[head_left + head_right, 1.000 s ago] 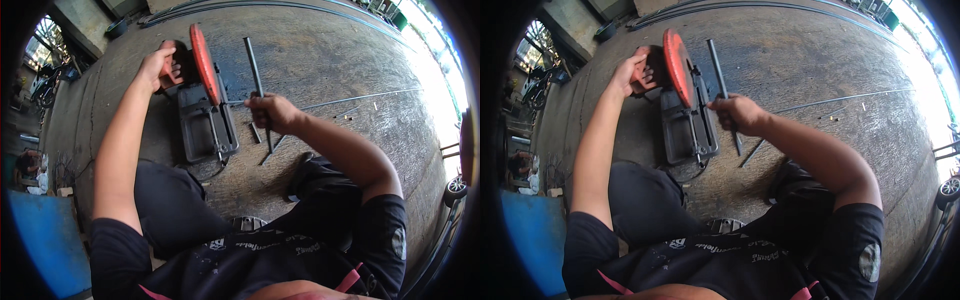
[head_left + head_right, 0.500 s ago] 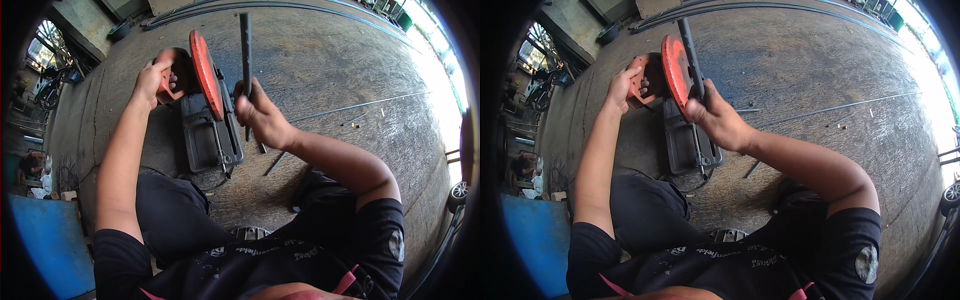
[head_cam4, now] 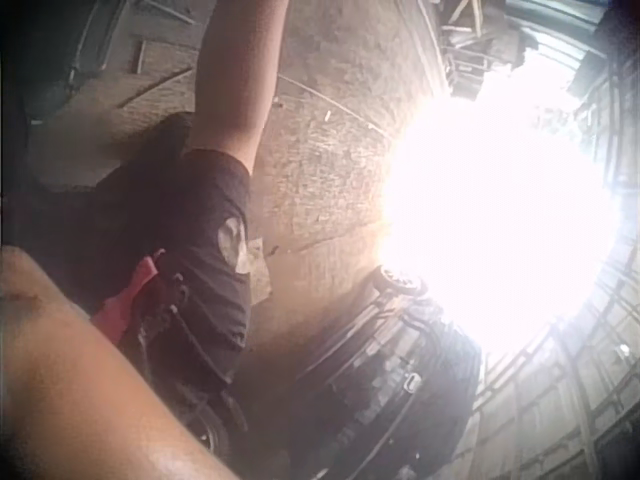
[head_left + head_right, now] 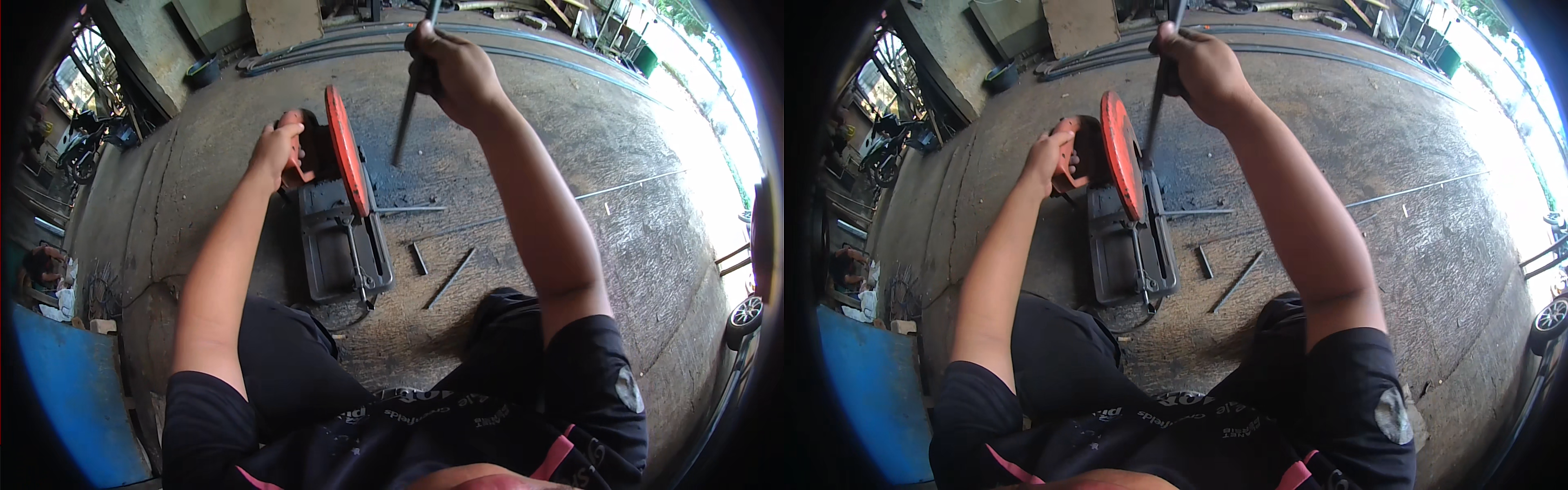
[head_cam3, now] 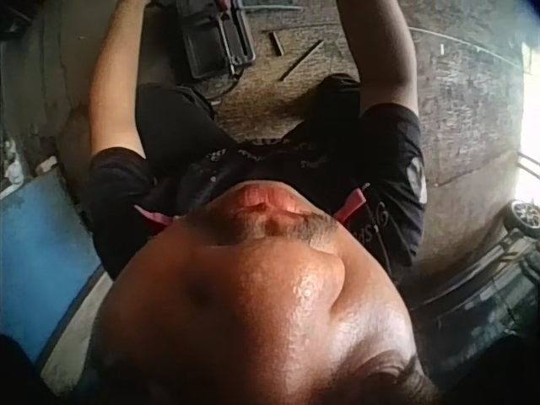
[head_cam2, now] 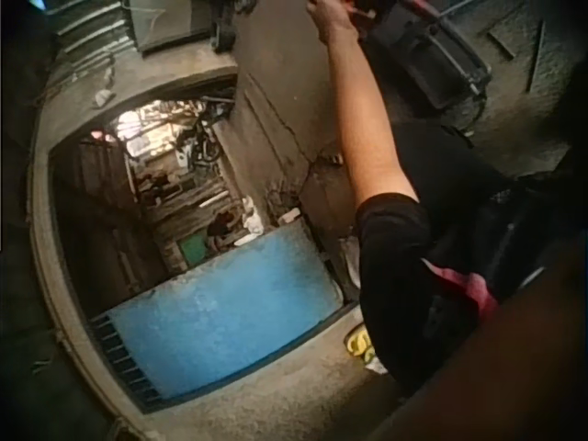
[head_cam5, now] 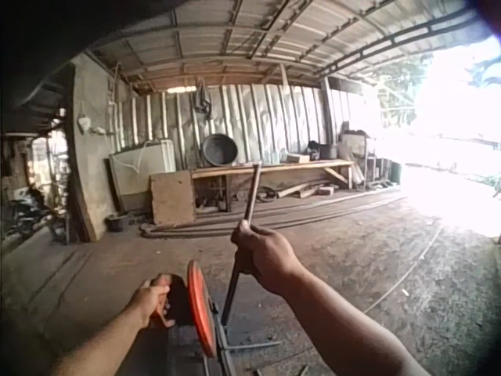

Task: Cutting metal rods using a portable cutoff saw.

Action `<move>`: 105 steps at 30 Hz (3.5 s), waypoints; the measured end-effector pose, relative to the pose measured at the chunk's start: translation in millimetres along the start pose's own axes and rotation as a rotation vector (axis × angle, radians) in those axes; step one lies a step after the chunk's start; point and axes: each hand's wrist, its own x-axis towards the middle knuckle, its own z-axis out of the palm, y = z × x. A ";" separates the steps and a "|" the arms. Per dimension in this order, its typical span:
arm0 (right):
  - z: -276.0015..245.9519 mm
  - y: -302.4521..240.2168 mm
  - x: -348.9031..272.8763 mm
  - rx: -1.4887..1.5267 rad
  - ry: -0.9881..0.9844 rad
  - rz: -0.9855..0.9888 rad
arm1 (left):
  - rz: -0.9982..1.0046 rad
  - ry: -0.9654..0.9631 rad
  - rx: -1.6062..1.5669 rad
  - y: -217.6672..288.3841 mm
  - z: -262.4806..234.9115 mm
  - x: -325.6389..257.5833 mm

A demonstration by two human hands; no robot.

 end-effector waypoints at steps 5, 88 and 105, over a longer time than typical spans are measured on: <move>24.0 2.1 14.9 0.918 0.141 -0.059 | 0.919 0.591 0.873 0.6 15.5 -2.8; 78.4 325.2 -209.5 0.306 0.073 1.026 | -0.079 -0.181 0.138 2.4 -12.7 20.6; 82.1 340.9 -217.4 0.282 0.090 0.945 | -0.006 -0.154 0.197 0.0 -8.2 20.0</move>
